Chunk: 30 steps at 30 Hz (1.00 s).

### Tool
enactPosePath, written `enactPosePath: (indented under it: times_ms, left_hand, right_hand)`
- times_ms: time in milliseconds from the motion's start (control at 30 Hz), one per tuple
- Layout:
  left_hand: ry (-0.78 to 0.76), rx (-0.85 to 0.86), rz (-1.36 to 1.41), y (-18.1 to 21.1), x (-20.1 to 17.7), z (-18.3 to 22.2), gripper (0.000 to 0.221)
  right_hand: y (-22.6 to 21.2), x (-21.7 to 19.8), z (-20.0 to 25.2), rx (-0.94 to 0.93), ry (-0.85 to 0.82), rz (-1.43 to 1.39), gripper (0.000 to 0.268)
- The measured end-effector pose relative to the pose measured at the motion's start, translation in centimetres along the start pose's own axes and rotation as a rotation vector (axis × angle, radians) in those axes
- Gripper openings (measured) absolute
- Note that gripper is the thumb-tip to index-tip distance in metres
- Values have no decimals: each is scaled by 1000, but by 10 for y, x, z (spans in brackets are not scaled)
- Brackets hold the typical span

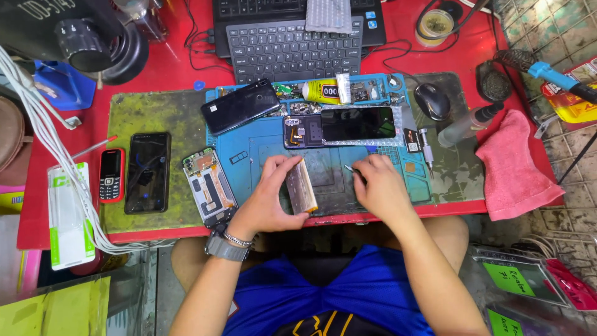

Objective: The person is repairing a smartphone by removing the back cover and battery. They use a prying tool to separate the battery from the phone's chassis and then peel off the adhesive backing from the battery.

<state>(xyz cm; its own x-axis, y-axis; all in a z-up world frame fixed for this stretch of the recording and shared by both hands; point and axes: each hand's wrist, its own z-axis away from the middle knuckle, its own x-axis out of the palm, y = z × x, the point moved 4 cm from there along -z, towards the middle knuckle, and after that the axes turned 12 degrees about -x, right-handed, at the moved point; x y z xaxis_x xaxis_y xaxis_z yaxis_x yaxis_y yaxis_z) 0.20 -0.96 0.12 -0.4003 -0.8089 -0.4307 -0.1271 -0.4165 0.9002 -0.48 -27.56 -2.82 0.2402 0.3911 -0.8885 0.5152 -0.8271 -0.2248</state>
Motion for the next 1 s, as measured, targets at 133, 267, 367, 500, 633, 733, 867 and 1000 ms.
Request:
enactPosePath:
  times_ms: [133, 267, 367, 500, 633, 733, 867, 1000]
  left_hand:
    - [10, 36, 60, 6, 3, 0, 114]
    - [81, 138, -5, 9, -1, -5, 107]
    - [144, 242, -84, 7, -2, -7, 104]
    - [247, 365, -235, 8, -3, -13, 101]
    - [283, 390, -249, 9, -1, -17, 101]
    - [280, 372, -289, 8, -1, -20, 101]
    - [272, 360, -344, 7, 0, -24, 101]
    - [254, 329, -376, 2, 2, -28, 102]
  right_hand:
    - [-63, -28, -7, 57, 126, -435, 18]
    - [-101, -17, 2, 129, 241, -761, 18]
    - [-108, -13, 0, 120, 349, -726, 17]
    - [-107, -3, -4, 86, 418, -650, 16]
    - [-106, -1, -5, 67, 439, -631, 15]
    - [-105, 0, -6, 84, 454, -628, 13]
    - [-98, 8, -6, 110, 448, -624, 11]
    - [-91, 18, -4, 126, 444, -646, 9]
